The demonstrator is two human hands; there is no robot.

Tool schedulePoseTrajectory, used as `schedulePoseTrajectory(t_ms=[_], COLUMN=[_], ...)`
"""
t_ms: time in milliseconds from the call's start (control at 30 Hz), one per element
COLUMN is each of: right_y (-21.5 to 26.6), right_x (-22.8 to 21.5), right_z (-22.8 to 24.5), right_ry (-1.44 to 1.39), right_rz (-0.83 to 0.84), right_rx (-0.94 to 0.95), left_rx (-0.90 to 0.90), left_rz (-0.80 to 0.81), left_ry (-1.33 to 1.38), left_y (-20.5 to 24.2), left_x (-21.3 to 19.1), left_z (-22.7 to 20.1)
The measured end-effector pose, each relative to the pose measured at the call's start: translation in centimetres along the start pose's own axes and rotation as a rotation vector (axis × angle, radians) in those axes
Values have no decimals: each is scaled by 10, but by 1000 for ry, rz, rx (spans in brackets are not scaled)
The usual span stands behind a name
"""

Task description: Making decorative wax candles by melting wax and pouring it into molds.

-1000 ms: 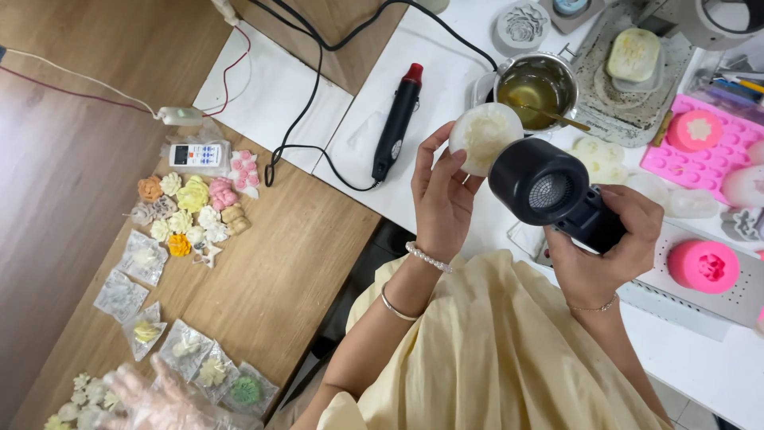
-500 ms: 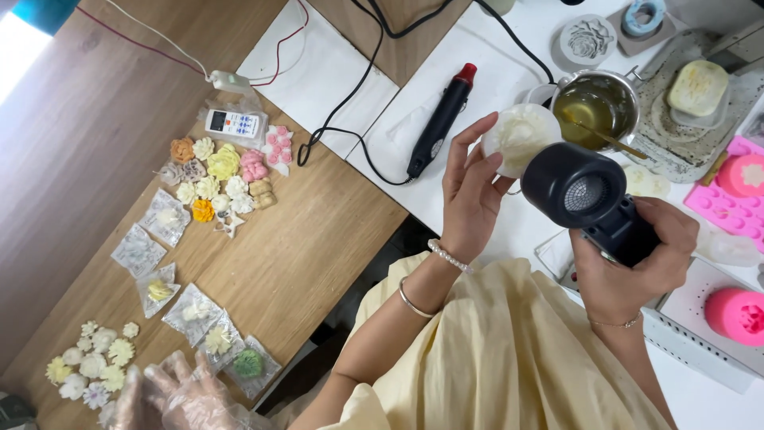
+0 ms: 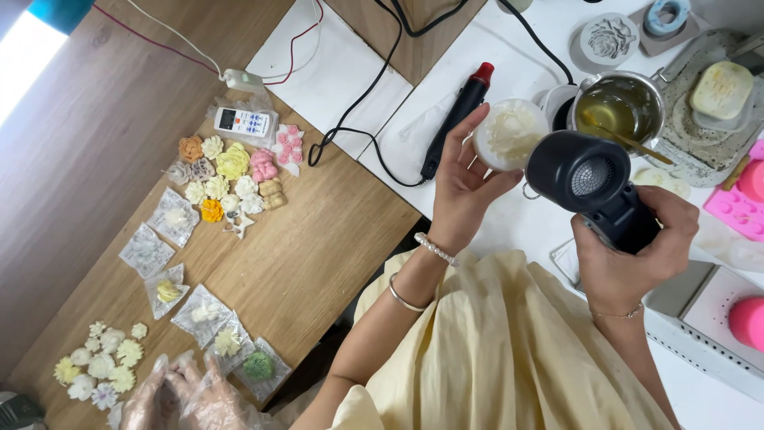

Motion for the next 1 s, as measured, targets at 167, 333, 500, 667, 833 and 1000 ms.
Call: schedulePoseTrajectory(t_ms=[167,333,500,667,833,1000], right_y=[-7,-14,-37,-74,-96,-107], right_x=[4,7,6,-3,-14,-27], right_z=[1,-5,-11,-19,-18,-30], right_ry=[-8,-24,2,-38,54,87], right_rz=[-25,-26,35,134,268,303], right_rx=[30,92,105,82,-58,27], left_rx=[44,15,-1,-16,-58,-87], left_rz=[31,42,68,92,198,278], left_ry=[-14,-29,-34,-34,-49,-42], left_y=[-10,-19,-25,-33,-41,-45], left_x=[-1,-1,0,2,20,34], left_z=[0,2,-1,1,1,10])
Point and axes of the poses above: each hand's wrist, its own y-axis away from the middle knuckle, its own x-axis out of the palm, z = x × y, the point moved 9 cm from there along -y, towards the middle knuckle, and after that the axes turned 9 degrees about -y, right-handed, at the moved point
